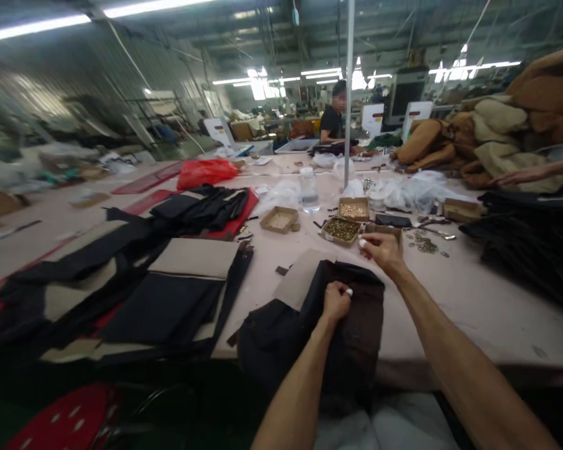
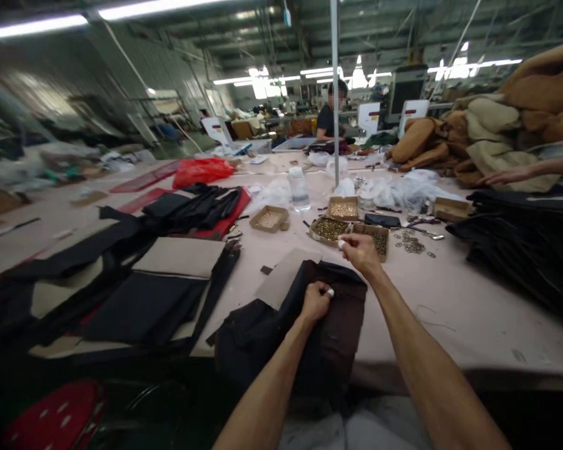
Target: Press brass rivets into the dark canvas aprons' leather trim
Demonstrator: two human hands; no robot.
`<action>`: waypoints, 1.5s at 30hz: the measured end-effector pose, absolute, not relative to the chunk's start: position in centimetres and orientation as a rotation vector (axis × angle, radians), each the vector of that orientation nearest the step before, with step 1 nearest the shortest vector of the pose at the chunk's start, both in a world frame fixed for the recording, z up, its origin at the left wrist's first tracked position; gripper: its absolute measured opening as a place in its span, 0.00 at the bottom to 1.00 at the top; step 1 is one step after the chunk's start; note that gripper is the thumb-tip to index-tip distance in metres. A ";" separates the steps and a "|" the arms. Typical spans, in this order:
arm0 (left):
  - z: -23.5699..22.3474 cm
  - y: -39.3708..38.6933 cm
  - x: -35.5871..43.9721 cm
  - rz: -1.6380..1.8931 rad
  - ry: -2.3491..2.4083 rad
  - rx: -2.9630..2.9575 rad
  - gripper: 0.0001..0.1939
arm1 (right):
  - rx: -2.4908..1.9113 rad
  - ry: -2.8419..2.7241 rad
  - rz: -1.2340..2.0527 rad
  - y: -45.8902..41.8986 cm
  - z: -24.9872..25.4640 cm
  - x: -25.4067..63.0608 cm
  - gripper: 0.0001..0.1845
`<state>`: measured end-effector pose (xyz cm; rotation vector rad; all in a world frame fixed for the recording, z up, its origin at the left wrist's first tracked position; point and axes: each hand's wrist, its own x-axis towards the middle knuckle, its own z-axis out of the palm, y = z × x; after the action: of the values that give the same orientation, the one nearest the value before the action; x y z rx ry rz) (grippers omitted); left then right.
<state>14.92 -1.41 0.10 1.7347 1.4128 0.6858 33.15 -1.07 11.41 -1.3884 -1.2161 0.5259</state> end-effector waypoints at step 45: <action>-0.6 -2.7 16.7 0.897 1.357 1.874 0.03 | -1.587 -1.258 0.650 -8.9 -2.6 32.5 0.18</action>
<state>16.71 -2.72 -0.58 1.8736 1.3566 0.8970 32.46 -8.92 -2.64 -1.5874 -1.2582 0.6501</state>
